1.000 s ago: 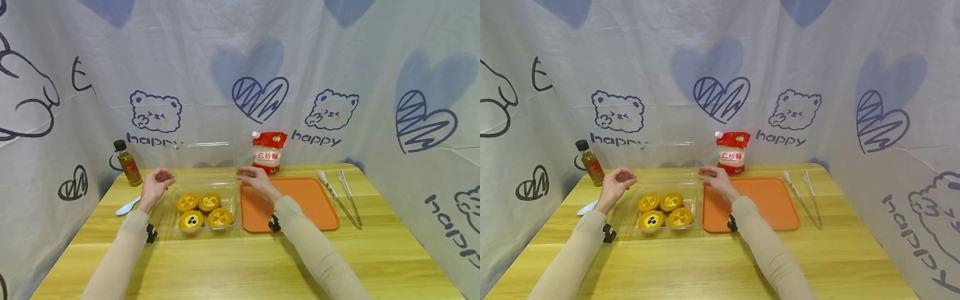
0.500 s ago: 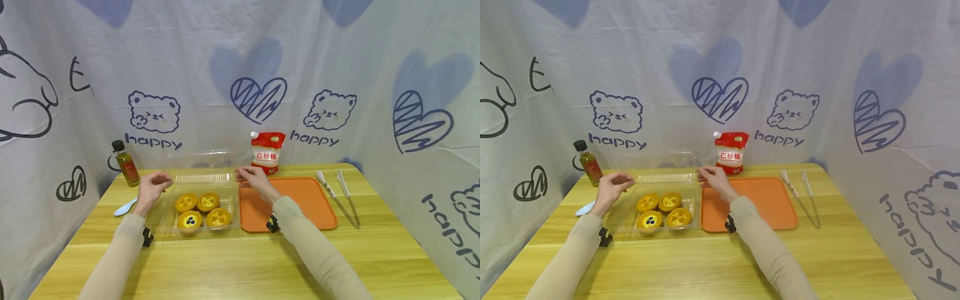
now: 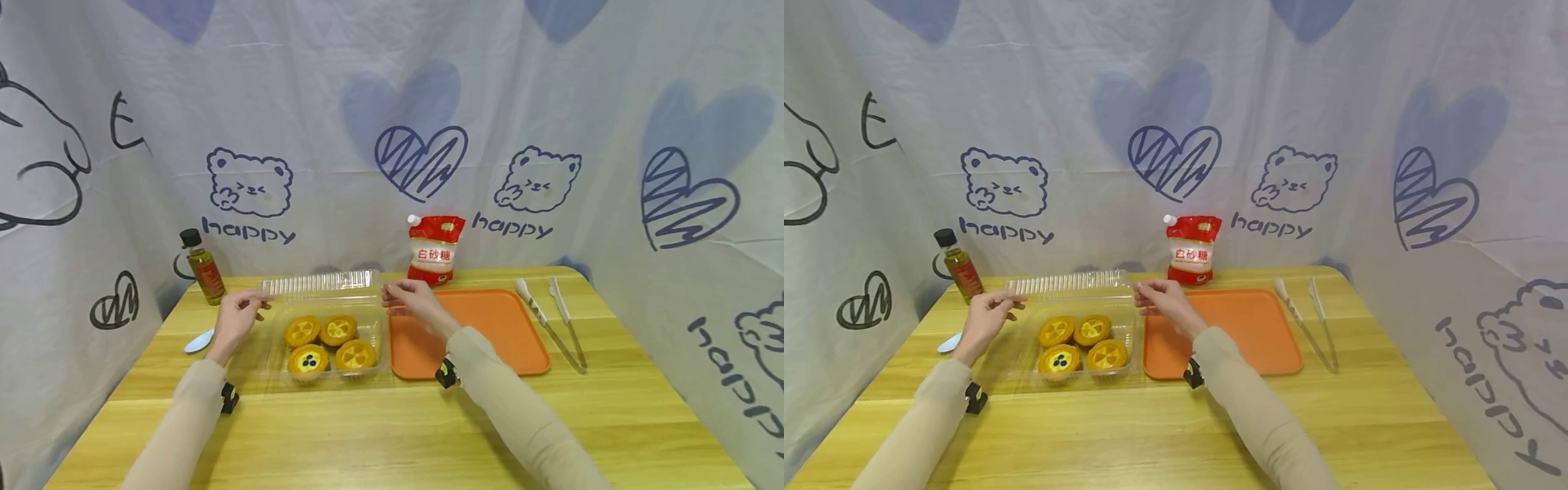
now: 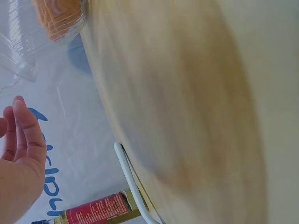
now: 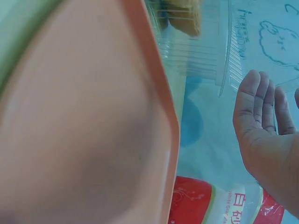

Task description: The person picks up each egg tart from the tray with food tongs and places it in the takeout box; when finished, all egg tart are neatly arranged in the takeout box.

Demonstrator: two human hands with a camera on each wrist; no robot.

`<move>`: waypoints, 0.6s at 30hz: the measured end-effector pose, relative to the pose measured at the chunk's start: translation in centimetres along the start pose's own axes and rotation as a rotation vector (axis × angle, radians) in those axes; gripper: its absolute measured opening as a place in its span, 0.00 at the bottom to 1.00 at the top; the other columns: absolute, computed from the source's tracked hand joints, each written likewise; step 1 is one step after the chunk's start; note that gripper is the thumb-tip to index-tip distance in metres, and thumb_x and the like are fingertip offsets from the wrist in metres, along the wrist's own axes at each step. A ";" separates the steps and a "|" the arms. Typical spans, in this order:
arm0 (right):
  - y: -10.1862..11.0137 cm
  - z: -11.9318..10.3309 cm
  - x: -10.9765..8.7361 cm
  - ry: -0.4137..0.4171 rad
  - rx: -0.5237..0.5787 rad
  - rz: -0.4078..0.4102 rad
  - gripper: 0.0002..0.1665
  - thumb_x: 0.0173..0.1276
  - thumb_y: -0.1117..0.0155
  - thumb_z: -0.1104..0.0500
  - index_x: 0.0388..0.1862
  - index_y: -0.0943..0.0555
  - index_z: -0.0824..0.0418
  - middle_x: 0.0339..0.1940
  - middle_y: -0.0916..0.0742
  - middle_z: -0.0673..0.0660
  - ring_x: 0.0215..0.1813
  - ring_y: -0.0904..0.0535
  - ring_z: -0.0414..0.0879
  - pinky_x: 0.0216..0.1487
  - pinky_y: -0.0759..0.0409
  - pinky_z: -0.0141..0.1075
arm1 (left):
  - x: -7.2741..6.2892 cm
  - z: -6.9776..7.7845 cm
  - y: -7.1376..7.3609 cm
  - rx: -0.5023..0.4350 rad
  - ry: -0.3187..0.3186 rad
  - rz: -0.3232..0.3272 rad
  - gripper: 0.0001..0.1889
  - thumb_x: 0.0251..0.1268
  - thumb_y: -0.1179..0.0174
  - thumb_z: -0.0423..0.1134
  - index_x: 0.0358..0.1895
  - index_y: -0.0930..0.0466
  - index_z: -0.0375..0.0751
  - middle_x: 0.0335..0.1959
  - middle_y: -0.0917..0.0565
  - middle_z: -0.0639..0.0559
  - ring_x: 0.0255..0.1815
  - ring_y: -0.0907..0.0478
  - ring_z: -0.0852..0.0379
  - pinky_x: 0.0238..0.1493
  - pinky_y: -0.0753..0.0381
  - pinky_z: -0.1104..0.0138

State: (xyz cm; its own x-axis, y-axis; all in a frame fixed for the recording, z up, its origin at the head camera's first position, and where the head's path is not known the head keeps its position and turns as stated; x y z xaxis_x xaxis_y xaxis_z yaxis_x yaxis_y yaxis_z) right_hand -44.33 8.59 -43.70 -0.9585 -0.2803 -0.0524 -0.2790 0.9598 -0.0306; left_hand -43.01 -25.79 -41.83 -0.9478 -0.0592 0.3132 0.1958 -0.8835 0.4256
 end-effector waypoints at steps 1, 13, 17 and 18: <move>-0.1 0.1 -0.1 -0.001 0.003 -0.005 0.21 0.76 0.45 0.58 0.58 0.24 0.72 0.46 0.16 0.64 0.41 0.16 0.43 0.50 0.14 0.40 | -0.2 0.0 0.1 -0.011 0.008 -0.007 0.14 0.72 0.51 0.31 0.49 0.16 0.29 0.42 0.14 0.36 0.34 0.18 0.62 0.33 0.15 0.69; -0.7 1.5 -2.2 -0.040 -0.029 -0.016 0.18 0.73 0.42 0.61 0.57 0.22 0.71 0.42 0.15 0.55 0.39 0.18 0.43 0.60 0.21 0.55 | -2.0 -1.2 -0.6 -0.117 0.202 -0.219 0.23 0.73 0.46 0.43 0.61 0.25 0.27 0.47 0.16 0.57 0.37 0.21 0.69 0.39 0.19 0.72; -1.3 1.6 -3.0 -0.038 -0.020 -0.039 0.20 0.72 0.41 0.63 0.60 0.24 0.72 0.47 0.15 0.58 0.39 0.18 0.42 0.58 0.19 0.53 | -2.7 -1.3 -1.0 -0.095 0.233 -0.292 0.24 0.74 0.48 0.43 0.65 0.28 0.29 0.64 0.25 0.37 0.42 0.22 0.69 0.44 0.19 0.70; -1.5 1.7 -3.3 -0.038 -0.021 -0.048 0.21 0.72 0.41 0.63 0.61 0.25 0.72 0.48 0.15 0.58 0.39 0.18 0.42 0.57 0.18 0.51 | -2.9 -1.3 -1.0 -0.093 0.234 -0.304 0.24 0.74 0.48 0.42 0.66 0.29 0.30 0.66 0.28 0.35 0.43 0.23 0.69 0.45 0.18 0.68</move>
State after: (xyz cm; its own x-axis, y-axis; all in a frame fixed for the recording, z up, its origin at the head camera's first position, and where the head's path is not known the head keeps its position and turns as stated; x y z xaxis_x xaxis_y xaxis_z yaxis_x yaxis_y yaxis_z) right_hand -40.69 8.08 -45.16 -0.9413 -0.3255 -0.0889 -0.3257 0.9454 -0.0128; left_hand -40.82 -25.29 -44.24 -0.9929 0.1166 -0.0217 -0.1159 -0.9147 0.3871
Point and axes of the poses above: each hand's wrist, its own x-axis towards the middle knuckle, its own y-axis out of the back of the hand, z = x × y, the point moved 10 cm from there along x, towards the middle knuckle
